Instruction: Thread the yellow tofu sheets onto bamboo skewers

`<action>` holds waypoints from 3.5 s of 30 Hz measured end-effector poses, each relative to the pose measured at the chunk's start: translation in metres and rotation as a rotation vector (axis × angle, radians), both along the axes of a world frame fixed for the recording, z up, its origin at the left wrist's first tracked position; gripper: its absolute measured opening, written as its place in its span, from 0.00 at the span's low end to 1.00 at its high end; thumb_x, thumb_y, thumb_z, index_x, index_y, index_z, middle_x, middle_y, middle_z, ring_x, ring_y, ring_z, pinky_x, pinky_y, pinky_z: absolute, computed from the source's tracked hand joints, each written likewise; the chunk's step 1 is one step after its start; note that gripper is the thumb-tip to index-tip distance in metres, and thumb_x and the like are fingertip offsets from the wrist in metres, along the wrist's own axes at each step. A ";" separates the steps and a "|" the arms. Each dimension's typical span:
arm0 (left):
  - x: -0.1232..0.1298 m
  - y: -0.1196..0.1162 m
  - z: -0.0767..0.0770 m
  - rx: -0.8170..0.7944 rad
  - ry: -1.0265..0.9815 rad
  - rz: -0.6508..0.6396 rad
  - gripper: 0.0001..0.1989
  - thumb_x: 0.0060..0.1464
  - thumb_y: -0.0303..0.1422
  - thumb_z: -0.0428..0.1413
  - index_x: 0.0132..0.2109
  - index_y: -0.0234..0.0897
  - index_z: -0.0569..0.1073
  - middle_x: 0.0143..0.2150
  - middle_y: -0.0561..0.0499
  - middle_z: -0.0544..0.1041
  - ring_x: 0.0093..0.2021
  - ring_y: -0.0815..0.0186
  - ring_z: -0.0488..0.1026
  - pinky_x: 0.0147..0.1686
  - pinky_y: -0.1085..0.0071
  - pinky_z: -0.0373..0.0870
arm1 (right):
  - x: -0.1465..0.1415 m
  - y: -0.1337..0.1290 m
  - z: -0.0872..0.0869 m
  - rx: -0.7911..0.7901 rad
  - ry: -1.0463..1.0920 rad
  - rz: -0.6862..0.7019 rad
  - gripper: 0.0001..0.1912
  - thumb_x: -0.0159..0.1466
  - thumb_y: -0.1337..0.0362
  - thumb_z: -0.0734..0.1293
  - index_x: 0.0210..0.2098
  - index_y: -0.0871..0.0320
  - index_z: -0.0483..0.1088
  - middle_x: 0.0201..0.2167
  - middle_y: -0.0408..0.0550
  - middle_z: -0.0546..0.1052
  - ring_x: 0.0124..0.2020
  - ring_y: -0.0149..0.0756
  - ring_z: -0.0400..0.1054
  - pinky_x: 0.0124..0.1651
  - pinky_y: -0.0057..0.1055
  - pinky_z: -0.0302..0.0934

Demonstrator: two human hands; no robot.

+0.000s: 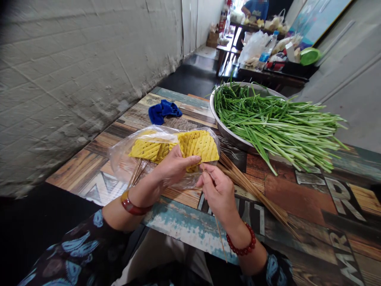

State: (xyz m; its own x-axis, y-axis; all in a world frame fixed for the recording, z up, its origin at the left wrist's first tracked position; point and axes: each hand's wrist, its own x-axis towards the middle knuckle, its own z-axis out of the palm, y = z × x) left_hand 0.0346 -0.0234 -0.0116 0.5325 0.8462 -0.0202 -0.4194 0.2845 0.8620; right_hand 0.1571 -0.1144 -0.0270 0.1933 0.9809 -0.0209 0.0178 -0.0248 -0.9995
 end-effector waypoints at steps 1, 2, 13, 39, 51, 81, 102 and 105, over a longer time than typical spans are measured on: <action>0.000 0.000 0.001 -0.003 -0.011 0.002 0.20 0.43 0.31 0.66 0.45 0.33 0.75 0.37 0.47 0.80 0.36 0.63 0.78 0.41 0.67 0.72 | 0.000 0.000 0.000 0.000 0.006 -0.002 0.16 0.66 0.55 0.66 0.46 0.60 0.72 0.22 0.40 0.73 0.14 0.24 0.57 0.17 0.23 0.51; 0.000 0.000 0.001 -0.003 -0.017 0.004 0.19 0.43 0.31 0.66 0.45 0.33 0.76 0.37 0.47 0.80 0.36 0.63 0.78 0.41 0.68 0.73 | -0.001 0.000 0.001 0.000 0.010 -0.006 0.16 0.66 0.55 0.66 0.47 0.60 0.72 0.22 0.40 0.73 0.14 0.24 0.56 0.17 0.24 0.51; 0.000 0.002 -0.002 0.007 -0.005 0.007 0.21 0.43 0.31 0.67 0.47 0.33 0.76 0.40 0.45 0.81 0.41 0.59 0.79 0.44 0.66 0.73 | -0.002 -0.002 -0.004 0.005 0.033 -0.018 0.18 0.66 0.58 0.66 0.51 0.61 0.73 0.22 0.40 0.73 0.15 0.24 0.56 0.17 0.24 0.52; 0.000 0.001 -0.004 0.075 0.090 -0.025 0.16 0.45 0.31 0.65 0.43 0.32 0.76 0.35 0.48 0.79 0.35 0.65 0.75 0.39 0.68 0.71 | 0.001 0.005 -0.008 -0.022 0.094 0.008 0.12 0.66 0.56 0.67 0.41 0.59 0.70 0.23 0.39 0.73 0.14 0.22 0.57 0.18 0.23 0.52; 0.001 -0.001 -0.004 0.032 0.078 -0.022 0.15 0.43 0.33 0.67 0.40 0.33 0.77 0.32 0.49 0.78 0.36 0.62 0.76 0.42 0.66 0.71 | 0.001 0.006 -0.008 0.000 0.150 -0.001 0.11 0.65 0.57 0.68 0.38 0.58 0.70 0.23 0.38 0.73 0.15 0.23 0.59 0.19 0.23 0.54; 0.000 0.004 0.006 -0.228 -0.101 0.140 0.15 0.42 0.31 0.68 0.38 0.31 0.79 0.37 0.44 0.83 0.39 0.57 0.81 0.46 0.60 0.77 | 0.000 0.003 -0.005 -0.065 0.058 0.034 0.17 0.64 0.51 0.68 0.40 0.61 0.74 0.21 0.41 0.75 0.15 0.25 0.64 0.19 0.23 0.56; -0.001 0.001 0.003 -0.191 -0.089 0.082 0.17 0.42 0.32 0.69 0.40 0.31 0.79 0.37 0.44 0.83 0.41 0.56 0.81 0.45 0.62 0.77 | 0.004 0.003 -0.009 -0.021 0.012 -0.022 0.16 0.65 0.52 0.69 0.40 0.60 0.76 0.20 0.40 0.73 0.15 0.24 0.60 0.20 0.23 0.55; -0.001 0.001 0.003 -0.196 -0.091 0.074 0.17 0.42 0.33 0.70 0.40 0.31 0.79 0.37 0.44 0.83 0.39 0.57 0.81 0.44 0.63 0.77 | 0.004 0.003 -0.008 -0.018 0.018 -0.027 0.16 0.65 0.52 0.69 0.39 0.60 0.76 0.19 0.40 0.72 0.15 0.24 0.60 0.20 0.23 0.54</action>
